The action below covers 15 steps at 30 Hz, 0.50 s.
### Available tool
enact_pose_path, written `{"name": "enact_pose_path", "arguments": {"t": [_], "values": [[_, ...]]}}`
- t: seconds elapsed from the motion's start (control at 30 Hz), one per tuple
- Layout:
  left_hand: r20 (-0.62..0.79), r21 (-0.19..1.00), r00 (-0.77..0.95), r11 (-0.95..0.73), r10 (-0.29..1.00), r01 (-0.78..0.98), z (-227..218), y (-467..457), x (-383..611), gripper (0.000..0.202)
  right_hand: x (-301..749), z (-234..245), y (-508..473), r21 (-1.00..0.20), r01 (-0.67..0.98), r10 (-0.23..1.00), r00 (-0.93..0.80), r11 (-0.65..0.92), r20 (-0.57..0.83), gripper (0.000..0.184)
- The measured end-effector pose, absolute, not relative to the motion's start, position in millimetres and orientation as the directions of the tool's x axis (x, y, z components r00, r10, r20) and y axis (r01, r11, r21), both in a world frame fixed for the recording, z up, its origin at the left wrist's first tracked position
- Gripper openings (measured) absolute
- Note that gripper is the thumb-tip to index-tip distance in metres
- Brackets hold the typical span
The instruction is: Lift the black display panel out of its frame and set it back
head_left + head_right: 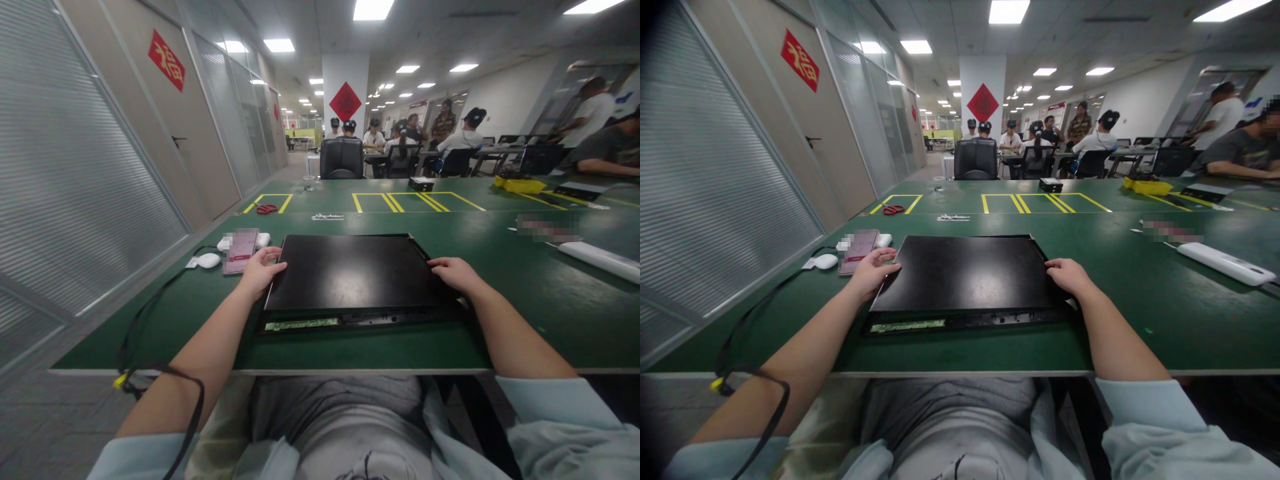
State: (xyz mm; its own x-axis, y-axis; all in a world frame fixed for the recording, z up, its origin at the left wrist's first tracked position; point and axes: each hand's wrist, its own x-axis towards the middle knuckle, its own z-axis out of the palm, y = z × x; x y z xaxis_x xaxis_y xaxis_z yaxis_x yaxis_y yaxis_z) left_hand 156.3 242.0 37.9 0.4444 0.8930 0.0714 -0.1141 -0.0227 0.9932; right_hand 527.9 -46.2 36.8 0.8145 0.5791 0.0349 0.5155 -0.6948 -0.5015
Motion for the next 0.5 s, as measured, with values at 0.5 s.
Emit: {"name": "enact_pose_path", "arguments": {"t": [0.5], "values": [[0.143,0.988,0.396,-0.153,0.907,-0.005,41,240,158,0.052,540,27,-46,-0.605,0.463,0.581,0.814,-0.648,0.001,0.039]]}}
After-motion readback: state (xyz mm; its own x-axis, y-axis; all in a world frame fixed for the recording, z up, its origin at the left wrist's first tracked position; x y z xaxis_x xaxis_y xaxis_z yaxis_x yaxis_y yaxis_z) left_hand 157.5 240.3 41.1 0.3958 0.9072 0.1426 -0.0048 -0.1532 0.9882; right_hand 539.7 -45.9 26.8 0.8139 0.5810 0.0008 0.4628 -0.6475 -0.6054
